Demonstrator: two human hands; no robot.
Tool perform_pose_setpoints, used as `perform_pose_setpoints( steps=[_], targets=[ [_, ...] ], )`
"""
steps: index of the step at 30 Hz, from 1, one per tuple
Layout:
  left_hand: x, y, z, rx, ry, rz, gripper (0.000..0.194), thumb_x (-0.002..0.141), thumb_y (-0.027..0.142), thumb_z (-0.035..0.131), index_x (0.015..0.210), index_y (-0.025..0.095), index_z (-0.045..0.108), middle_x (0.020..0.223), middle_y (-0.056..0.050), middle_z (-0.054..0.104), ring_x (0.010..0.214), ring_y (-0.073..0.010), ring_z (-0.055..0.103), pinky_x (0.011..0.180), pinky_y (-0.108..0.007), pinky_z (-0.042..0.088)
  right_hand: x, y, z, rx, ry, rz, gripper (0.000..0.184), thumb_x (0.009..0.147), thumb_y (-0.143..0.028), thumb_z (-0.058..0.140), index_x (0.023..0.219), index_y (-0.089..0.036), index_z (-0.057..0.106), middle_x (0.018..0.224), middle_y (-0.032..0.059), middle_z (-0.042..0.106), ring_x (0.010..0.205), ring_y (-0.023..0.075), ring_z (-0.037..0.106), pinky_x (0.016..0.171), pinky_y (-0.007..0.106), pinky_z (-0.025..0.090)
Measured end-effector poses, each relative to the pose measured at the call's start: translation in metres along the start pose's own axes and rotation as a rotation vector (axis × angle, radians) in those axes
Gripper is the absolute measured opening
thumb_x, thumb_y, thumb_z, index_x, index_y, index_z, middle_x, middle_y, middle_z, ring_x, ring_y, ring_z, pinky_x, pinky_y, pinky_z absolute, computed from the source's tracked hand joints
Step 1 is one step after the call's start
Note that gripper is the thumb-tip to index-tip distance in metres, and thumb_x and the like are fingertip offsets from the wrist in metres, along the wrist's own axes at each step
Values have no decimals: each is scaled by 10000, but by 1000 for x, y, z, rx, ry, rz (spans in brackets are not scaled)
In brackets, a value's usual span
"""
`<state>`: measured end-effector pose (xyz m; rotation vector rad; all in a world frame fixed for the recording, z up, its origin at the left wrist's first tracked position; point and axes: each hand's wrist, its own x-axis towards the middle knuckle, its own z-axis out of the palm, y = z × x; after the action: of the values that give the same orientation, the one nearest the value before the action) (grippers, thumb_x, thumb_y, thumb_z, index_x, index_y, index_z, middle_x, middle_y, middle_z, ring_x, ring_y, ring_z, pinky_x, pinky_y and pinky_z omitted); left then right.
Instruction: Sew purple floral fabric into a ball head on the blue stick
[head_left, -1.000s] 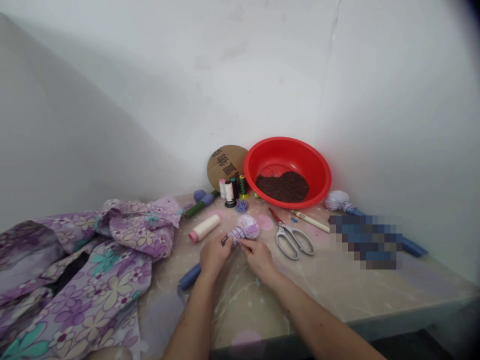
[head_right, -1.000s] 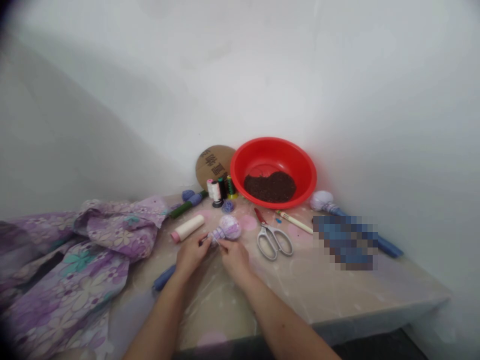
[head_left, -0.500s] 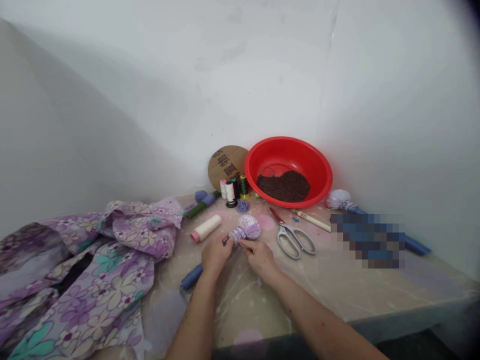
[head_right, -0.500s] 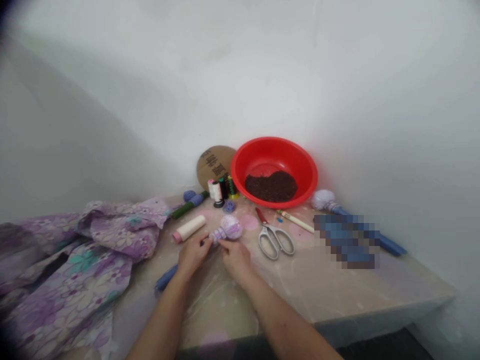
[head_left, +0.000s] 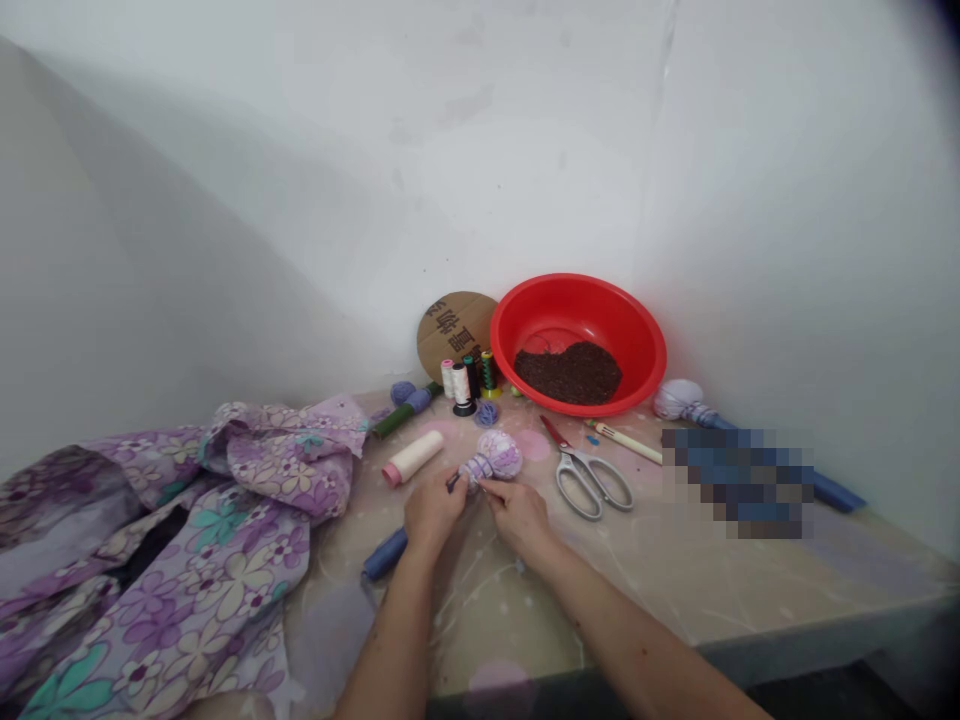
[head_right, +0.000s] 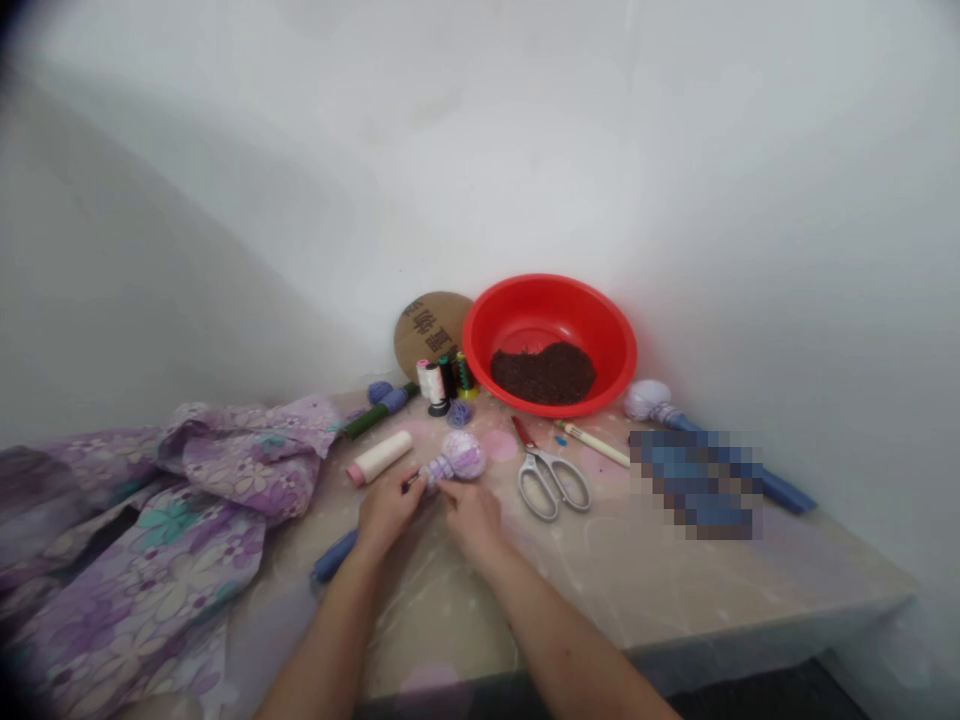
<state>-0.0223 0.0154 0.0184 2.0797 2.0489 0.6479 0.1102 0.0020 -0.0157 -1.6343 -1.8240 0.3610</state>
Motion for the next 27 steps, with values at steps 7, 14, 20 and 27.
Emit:
perform_pose_setpoints(
  steps=[7,14,20,27],
  targets=[
    [0,1,0,0,-4,-3,386,794,448,364,1018,249,606,961,-52,651,932,-183,561,785,-241,383,2,2,5,35,58,-13,297,776,-252,439,1013,-309,609,946,-7,660,828,160,602,714,250,440],
    [0,0,0,7,-7,-5,377,795,444,367,1022,257,602,967,-51,649,930,-183,561,774,-241,383,1,3,2,37,27,-22,307,773,-244,433,1014,-311,610,946,1,659,836,180,607,707,272,452],
    [1,-2,2,-1,18,13,384,795,457,359,1017,261,603,969,-49,649,936,-182,557,782,-244,382,0,3,-4,17,-22,-12,330,753,-228,447,1033,-317,598,979,2,646,877,190,599,729,274,449],
    [0,0,-1,6,0,1,376,796,448,359,1018,267,602,976,-46,646,936,-183,556,781,-248,381,1,2,-7,-3,-62,6,347,755,-224,432,1053,-318,584,988,0,643,904,173,590,753,256,440]
  ],
)
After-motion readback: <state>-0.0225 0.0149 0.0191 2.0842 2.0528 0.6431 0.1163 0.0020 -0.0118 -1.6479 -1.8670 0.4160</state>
